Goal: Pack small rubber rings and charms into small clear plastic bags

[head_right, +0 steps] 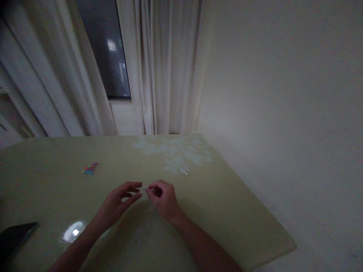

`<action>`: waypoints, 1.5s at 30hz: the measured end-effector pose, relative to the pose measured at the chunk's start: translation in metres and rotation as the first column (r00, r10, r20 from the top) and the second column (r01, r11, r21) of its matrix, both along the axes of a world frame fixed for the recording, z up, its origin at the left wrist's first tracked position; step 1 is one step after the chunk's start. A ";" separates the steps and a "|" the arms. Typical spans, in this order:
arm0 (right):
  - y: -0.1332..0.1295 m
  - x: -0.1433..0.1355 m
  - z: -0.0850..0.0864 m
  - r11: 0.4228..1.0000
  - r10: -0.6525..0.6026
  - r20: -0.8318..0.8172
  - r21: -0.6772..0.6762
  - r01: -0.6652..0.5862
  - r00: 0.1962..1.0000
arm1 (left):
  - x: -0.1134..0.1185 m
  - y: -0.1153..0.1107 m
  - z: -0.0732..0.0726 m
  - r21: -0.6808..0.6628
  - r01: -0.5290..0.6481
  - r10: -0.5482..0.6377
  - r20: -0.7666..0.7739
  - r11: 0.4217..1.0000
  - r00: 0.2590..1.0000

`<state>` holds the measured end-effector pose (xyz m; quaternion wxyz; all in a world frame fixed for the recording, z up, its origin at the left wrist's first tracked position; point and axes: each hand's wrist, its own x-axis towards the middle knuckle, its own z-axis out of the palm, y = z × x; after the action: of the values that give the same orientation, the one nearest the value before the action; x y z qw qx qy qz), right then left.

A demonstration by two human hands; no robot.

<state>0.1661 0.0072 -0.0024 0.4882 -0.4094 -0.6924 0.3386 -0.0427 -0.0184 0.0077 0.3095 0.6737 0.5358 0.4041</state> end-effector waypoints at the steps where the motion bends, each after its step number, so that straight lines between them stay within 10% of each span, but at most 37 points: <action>1: 0.003 0.006 0.005 0.999 -0.012 0.056 0.038 0.010 0.998 | -0.010 0.002 0.001 -0.020 -0.002 0.000 -0.073 1.000 0.997; 7: 0.021 0.041 0.025 0.987 0.068 0.517 0.088 -0.132 0.853 | -0.068 0.006 -0.006 -0.223 -0.131 -0.020 -0.570 0.966 0.821; 22: 0.018 0.034 0.012 0.974 -0.018 0.849 0.134 -0.181 0.529 | -0.072 0.006 -0.009 -0.307 -0.132 -0.091 -0.616 0.943 0.782; 35: 0.009 0.024 0.011 0.977 0.026 0.664 0.141 -0.159 0.747 | -0.046 0.003 -0.007 -0.246 -0.198 -0.039 -0.714 0.949 0.699; 41: -0.003 0.010 0.011 0.985 0.119 0.415 0.067 -0.161 0.902 | -0.029 -0.001 0.014 -0.125 0.031 -0.068 -0.310 0.992 0.948; 45: -0.009 0.001 0.013 0.976 0.216 0.239 -0.021 -0.217 0.947 | -0.008 -0.012 0.022 -0.041 0.197 -0.200 -0.119 0.980 0.973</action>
<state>0.1675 -0.0015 0.0104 0.3619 -0.3674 -0.7880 0.3362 -0.0511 -0.0301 0.0298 0.3246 0.7428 0.4895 0.3213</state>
